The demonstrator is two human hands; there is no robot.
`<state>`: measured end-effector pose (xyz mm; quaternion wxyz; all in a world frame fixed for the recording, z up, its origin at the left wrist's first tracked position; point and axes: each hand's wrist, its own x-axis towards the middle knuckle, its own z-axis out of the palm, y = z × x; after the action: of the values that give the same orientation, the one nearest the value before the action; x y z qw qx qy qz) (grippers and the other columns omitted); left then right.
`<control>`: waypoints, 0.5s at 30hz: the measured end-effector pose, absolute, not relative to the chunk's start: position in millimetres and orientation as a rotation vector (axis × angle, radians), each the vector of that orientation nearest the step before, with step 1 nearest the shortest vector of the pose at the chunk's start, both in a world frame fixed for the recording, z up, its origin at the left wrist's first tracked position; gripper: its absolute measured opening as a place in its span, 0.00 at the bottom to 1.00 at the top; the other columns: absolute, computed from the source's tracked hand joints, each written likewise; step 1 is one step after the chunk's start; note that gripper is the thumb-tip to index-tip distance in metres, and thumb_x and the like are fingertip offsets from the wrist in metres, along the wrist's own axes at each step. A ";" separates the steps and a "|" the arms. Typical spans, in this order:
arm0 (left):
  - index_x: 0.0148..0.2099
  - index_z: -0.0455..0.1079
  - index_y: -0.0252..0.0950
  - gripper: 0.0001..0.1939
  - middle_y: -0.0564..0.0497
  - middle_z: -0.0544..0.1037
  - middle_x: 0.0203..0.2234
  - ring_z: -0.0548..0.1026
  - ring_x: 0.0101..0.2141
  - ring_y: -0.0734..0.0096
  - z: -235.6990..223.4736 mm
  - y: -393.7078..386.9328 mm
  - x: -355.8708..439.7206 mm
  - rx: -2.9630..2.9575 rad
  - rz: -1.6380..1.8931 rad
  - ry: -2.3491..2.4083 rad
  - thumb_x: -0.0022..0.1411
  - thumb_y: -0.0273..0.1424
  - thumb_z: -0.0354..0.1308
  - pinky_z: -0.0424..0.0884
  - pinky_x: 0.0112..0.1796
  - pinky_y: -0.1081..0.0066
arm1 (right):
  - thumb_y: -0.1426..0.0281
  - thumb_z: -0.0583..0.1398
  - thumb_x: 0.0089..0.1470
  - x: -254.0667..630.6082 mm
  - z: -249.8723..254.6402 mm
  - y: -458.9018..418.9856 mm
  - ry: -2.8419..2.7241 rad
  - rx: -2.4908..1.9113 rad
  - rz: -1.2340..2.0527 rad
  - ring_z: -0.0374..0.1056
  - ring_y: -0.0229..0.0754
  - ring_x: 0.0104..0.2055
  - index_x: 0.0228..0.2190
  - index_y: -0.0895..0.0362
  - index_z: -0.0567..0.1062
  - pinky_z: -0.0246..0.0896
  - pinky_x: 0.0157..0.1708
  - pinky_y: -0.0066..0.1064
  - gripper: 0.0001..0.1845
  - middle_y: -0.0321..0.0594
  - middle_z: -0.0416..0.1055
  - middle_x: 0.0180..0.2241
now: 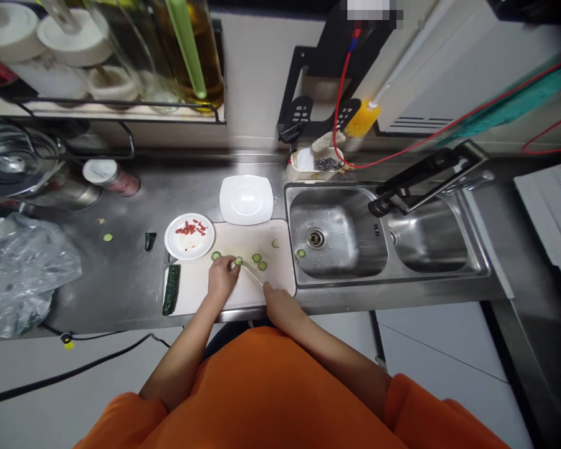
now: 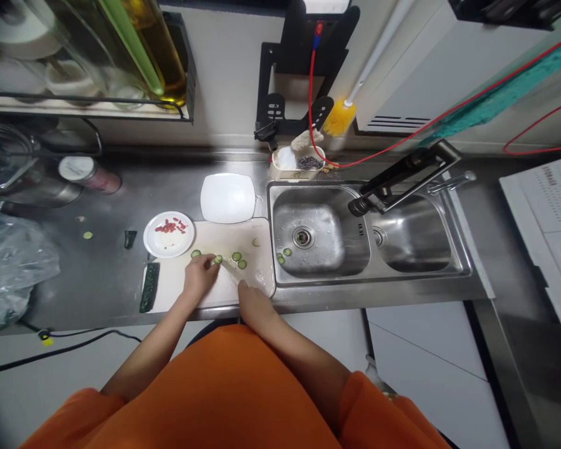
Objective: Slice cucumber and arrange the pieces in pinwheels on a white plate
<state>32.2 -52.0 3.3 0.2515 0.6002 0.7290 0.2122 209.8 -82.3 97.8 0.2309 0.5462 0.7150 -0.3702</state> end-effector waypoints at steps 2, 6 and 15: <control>0.37 0.72 0.36 0.09 0.49 0.75 0.29 0.71 0.30 0.68 5.5 -50.5 32.7 1.613 0.579 1.992 0.51 0.29 0.57 0.65 0.36 0.70 | 0.82 0.47 0.53 214.0 98.6 -85.2 1.939 1.498 -1.010 0.69 0.49 0.45 0.51 0.62 0.59 0.61 0.38 0.34 0.23 0.53 0.73 0.38; 0.32 0.70 0.38 0.04 0.53 0.73 0.24 0.69 0.26 0.72 10.5 -50.5 33.5 1.514 0.576 1.955 0.53 0.31 0.56 0.63 0.31 0.73 | 0.82 0.46 0.53 220.2 101.5 -87.9 1.883 1.502 -1.013 0.69 0.51 0.45 0.50 0.61 0.60 0.61 0.36 0.34 0.22 0.52 0.72 0.37; 0.35 0.72 0.36 0.12 0.54 0.76 0.27 0.72 0.27 0.74 8.4 -52.7 1.7 0.955 0.807 2.142 0.51 0.39 0.59 0.65 0.34 0.73 | 0.83 0.46 0.53 221.9 100.0 -89.0 1.889 1.509 -1.017 0.69 0.51 0.44 0.49 0.60 0.61 0.60 0.35 0.34 0.22 0.51 0.72 0.37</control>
<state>1.7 -52.7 8.4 0.3246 0.3643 0.8169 0.3077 221.9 -89.0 100.0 0.2564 0.5562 0.6961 -0.3746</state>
